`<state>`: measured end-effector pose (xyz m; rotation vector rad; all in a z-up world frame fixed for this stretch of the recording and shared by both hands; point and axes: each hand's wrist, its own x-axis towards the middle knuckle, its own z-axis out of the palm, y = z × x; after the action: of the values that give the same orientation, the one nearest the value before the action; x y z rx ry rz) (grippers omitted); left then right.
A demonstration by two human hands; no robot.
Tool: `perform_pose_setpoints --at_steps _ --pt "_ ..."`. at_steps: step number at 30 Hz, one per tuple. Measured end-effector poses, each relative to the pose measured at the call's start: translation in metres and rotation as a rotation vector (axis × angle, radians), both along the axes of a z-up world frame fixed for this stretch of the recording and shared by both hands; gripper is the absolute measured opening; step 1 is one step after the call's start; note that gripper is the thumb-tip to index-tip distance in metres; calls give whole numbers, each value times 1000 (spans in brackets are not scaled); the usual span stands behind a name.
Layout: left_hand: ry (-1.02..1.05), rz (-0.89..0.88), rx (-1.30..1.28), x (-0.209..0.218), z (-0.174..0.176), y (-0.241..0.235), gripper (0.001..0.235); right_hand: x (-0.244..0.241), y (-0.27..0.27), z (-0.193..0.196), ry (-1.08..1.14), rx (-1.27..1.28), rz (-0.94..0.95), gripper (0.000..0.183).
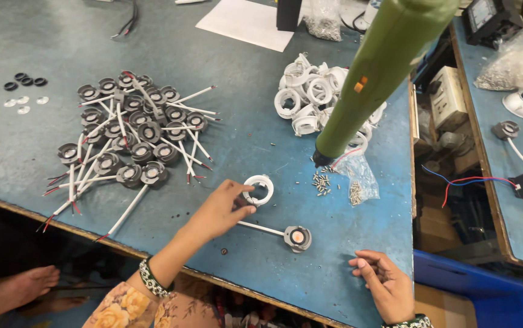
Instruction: The person assembles small electronic components by inserting a black circular unit into a white plastic housing, securing it with screws using a green power drill, and placing the finished units into a blue bin.
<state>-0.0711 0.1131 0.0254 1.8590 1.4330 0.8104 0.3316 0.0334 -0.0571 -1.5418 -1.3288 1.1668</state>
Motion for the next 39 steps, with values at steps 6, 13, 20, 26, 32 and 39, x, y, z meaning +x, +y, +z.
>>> perform_pose_setpoints --at_steps 6,13,20,26,32,39 --pt "339 66 -62 -1 39 -12 66 -1 1 6 -47 -6 -16 33" --pt "46 -425 235 -8 20 43 103 -22 4 36 -57 163 179 39" --pt "-162 -240 146 22 14 8 86 -61 31 64 -547 572 532 66" --pt "-68 -285 269 59 13 -44 86 -87 41 60 -447 371 428 84" --pt "-57 -336 307 66 6 -38 85 -86 38 61 -408 284 394 78" --pt "-70 -306 255 70 1 -40 84 -90 40 69 -448 208 369 69"
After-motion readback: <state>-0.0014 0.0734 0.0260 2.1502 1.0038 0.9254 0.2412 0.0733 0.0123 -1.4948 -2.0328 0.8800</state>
